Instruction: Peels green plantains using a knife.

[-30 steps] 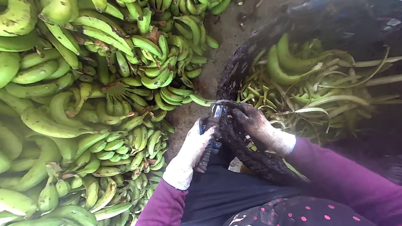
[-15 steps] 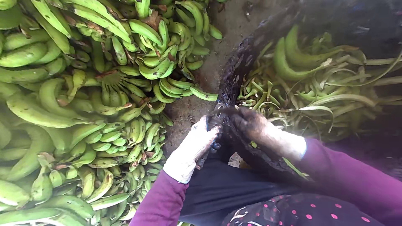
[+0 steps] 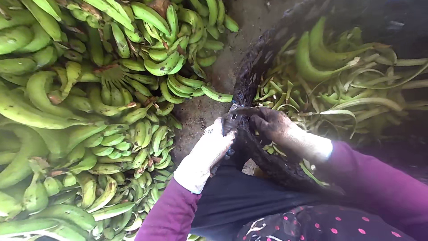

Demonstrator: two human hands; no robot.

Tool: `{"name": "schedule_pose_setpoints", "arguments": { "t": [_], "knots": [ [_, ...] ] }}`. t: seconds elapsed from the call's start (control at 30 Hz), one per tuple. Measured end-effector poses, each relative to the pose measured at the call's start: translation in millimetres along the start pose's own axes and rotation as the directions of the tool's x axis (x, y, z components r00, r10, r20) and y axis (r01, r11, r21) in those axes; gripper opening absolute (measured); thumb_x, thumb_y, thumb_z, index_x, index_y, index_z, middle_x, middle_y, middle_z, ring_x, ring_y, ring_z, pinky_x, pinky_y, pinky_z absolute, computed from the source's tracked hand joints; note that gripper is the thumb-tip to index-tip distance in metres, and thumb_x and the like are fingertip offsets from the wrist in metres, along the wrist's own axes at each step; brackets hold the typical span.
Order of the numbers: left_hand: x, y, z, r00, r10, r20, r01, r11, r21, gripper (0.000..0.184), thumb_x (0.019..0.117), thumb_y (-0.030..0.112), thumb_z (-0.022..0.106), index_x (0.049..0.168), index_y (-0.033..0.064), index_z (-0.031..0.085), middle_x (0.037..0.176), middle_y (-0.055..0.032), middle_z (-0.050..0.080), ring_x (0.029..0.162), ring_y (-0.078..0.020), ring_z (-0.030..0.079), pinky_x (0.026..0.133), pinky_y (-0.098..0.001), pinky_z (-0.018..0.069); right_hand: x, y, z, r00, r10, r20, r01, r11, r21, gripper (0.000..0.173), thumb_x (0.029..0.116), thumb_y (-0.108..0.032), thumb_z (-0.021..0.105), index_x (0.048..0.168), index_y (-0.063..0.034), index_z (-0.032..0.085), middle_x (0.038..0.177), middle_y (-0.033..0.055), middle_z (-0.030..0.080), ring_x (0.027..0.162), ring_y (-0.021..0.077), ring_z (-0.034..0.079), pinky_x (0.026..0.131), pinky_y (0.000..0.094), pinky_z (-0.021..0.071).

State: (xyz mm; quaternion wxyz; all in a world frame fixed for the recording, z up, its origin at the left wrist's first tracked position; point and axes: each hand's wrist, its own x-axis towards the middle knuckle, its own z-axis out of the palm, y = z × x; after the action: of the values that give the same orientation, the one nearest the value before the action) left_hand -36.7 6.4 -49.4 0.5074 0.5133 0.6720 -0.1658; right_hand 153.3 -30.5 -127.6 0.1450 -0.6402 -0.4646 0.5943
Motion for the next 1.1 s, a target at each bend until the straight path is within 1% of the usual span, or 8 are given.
{"name": "schedule_pose_setpoints", "arguments": {
  "t": [0.1,0.17,0.27,0.4,0.67,0.77,0.97,1.1],
  "knots": [
    [0,2,-3,1.000,0.001,0.000,-0.001,1.000,0.013,0.045,0.1038,0.033,0.059,0.143,0.0162,0.046,0.090,-0.0062,0.069,0.066,-0.0131,0.068,0.062,-0.0318,0.0602,-1,1,4,0.999,-0.027,-0.026,0.028,0.999,0.023,0.030,0.1084,-0.033,0.048,0.118,-0.0107,0.065,0.090,0.0101,0.067,0.077,0.0233,0.067,0.071,0.0504,0.0562],
    [-1,1,-1,1.000,0.006,-0.001,-0.006,1.000,0.024,0.045,0.1037,0.033,0.059,0.144,0.0158,0.046,0.092,-0.0074,0.069,0.067,-0.0146,0.068,0.062,-0.0338,0.0596,-8,-1,5,0.999,-0.046,0.011,0.046,0.999,0.015,0.029,0.1081,-0.034,0.048,0.116,-0.0126,0.066,0.086,0.0061,0.066,0.074,0.0177,0.065,0.068,0.0436,0.0556],
    [2,-1,-4,0.999,0.035,-0.014,-0.034,0.999,0.038,0.047,0.1028,0.035,0.060,0.144,0.0166,0.047,0.095,-0.0081,0.069,0.072,-0.0160,0.069,0.066,-0.0361,0.0604,7,6,-2,0.998,-0.020,-0.062,0.021,1.000,0.018,0.031,0.1092,-0.036,0.046,0.116,-0.0110,0.064,0.089,0.0106,0.067,0.076,0.0244,0.067,0.070,0.0519,0.0554],
    [0,-2,-2,1.000,0.027,-0.002,-0.027,1.000,0.016,0.047,0.1030,0.033,0.060,0.145,0.0181,0.046,0.094,-0.0075,0.070,0.069,-0.0152,0.069,0.062,-0.0347,0.0604,-9,4,6,0.999,-0.042,0.004,0.042,0.998,0.036,0.032,0.1078,-0.035,0.047,0.118,-0.0122,0.067,0.087,0.0061,0.067,0.072,0.0175,0.066,0.067,0.0435,0.0569],
    [0,-2,-2,1.000,0.023,0.008,-0.023,0.999,-0.048,0.045,0.1031,0.033,0.060,0.144,0.0187,0.046,0.091,-0.0067,0.068,0.067,-0.0145,0.067,0.061,-0.0331,0.0598,1,5,7,0.999,-0.017,-0.042,0.020,0.998,0.055,0.032,0.1089,-0.036,0.047,0.119,-0.0121,0.065,0.092,0.0091,0.068,0.080,0.0226,0.067,0.073,0.0505,0.0553],
    [0,1,-3,1.000,-0.010,0.017,0.010,0.999,-0.031,0.044,0.1036,0.033,0.059,0.143,0.0173,0.046,0.089,-0.0065,0.067,0.066,-0.0139,0.066,0.061,-0.0322,0.0590,-8,-1,13,0.997,-0.055,-0.044,0.058,0.996,0.067,0.030,0.1079,-0.034,0.048,0.118,-0.0134,0.067,0.087,0.0055,0.067,0.074,0.0177,0.066,0.068,0.0454,0.0561],
    [1,0,-1,1.000,0.005,0.001,-0.005,1.000,-0.009,0.044,0.1033,0.034,0.059,0.142,0.0170,0.047,0.090,-0.0058,0.069,0.066,-0.0136,0.068,0.060,-0.0321,0.0598,-1,-4,18,0.996,-0.053,-0.072,0.056,0.998,0.034,0.029,0.1081,-0.035,0.049,0.111,-0.0108,0.065,0.084,0.0077,0.065,0.074,0.0212,0.065,0.067,0.0482,0.0546],
    [3,-1,0,1.000,-0.001,0.005,0.001,0.999,-0.033,0.044,0.1033,0.035,0.059,0.142,0.0180,0.047,0.090,-0.0064,0.069,0.065,-0.0138,0.068,0.060,-0.0319,0.0607,4,-3,12,0.997,-0.044,-0.060,0.045,0.999,0.005,0.032,0.1091,-0.034,0.047,0.119,-0.0096,0.065,0.093,0.0124,0.068,0.084,0.0265,0.068,0.076,0.0545,0.0543]
  ]
}}
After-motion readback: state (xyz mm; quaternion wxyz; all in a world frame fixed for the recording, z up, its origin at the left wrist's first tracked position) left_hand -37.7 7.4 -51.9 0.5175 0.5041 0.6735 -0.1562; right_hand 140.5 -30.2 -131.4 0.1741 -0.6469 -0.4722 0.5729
